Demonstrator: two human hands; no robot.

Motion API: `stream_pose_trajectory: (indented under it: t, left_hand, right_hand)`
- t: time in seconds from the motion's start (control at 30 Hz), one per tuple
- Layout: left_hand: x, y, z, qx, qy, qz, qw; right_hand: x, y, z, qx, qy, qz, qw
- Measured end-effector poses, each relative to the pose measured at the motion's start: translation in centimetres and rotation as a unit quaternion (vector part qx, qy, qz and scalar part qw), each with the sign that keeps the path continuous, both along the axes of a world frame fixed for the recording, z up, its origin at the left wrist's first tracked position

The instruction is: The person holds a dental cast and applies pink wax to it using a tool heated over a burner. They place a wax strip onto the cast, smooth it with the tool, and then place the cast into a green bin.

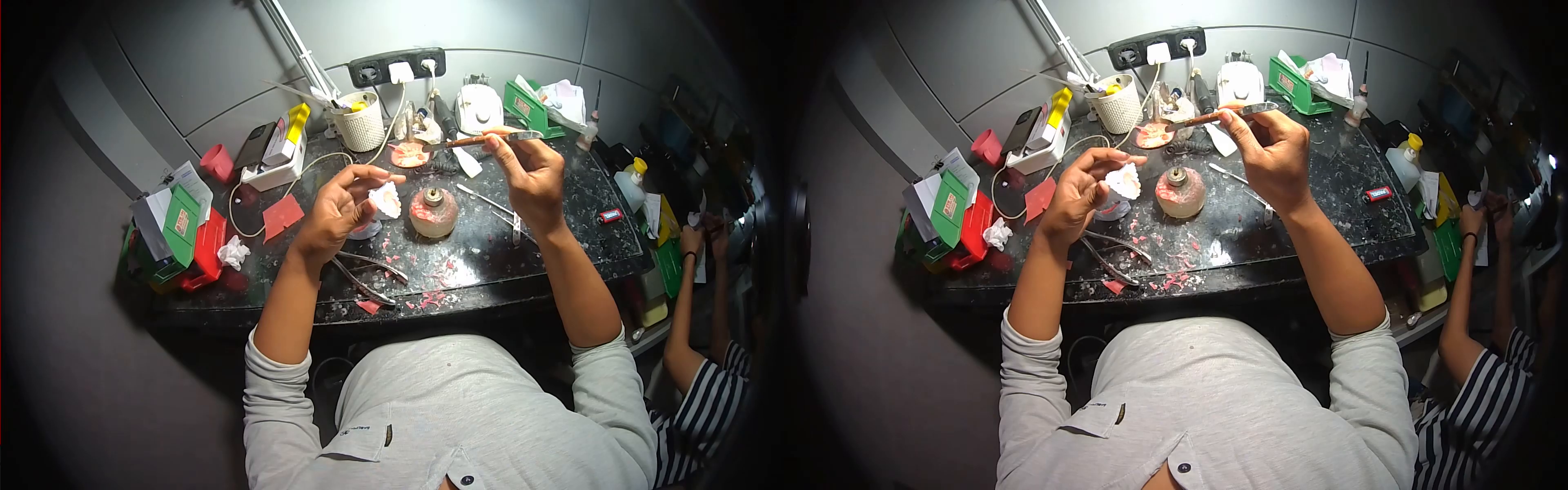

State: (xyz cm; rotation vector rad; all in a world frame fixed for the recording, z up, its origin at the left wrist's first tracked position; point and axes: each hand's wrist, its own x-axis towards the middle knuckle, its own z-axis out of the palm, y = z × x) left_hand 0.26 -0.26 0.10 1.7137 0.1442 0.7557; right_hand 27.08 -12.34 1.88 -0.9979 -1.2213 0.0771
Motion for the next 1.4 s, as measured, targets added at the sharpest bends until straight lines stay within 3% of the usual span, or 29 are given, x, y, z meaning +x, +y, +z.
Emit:
stream_pose_trajectory:
  t: [0.47, 0.53, 0.67, 0.93, 1.03, 1.4]
  left_hand:
    - [-0.1, -0.2, 0.3, -0.009, -0.006, 0.015, 1.0]
    - [-0.1, -0.2, 0.3, -0.112, -0.033, -0.014, 0.993]
    - [-0.2, 0.4, -0.2, -0.11, -0.034, -0.001, 0.993]
    - [-0.7, 1.6, -0.6, -0.243, -0.079, 0.083, 0.963]
    - [-1.0, 2.2, -0.8, -0.272, -0.091, 0.05, 0.957]
    - [-0.7, 1.2, -0.1, -0.255, -0.065, 0.1, 0.96]
  right_hand:
    - [0.3, 0.3, -0.4, -0.011, -0.027, -0.011, 1.0]
    - [0.5, 0.4, -0.6, -0.014, -0.031, -0.011, 0.999]
    - [0.4, 0.5, -0.9, -0.031, -0.054, -0.022, 0.998]
    - [0.2, 0.5, -0.5, -0.059, -0.021, -0.007, 0.998]
    - [0.2, 0.7, -0.6, -0.034, 0.01, 0.014, 0.999]
    - [-0.1, 0.3, -0.3, 0.0, -0.092, -0.02, 0.996]
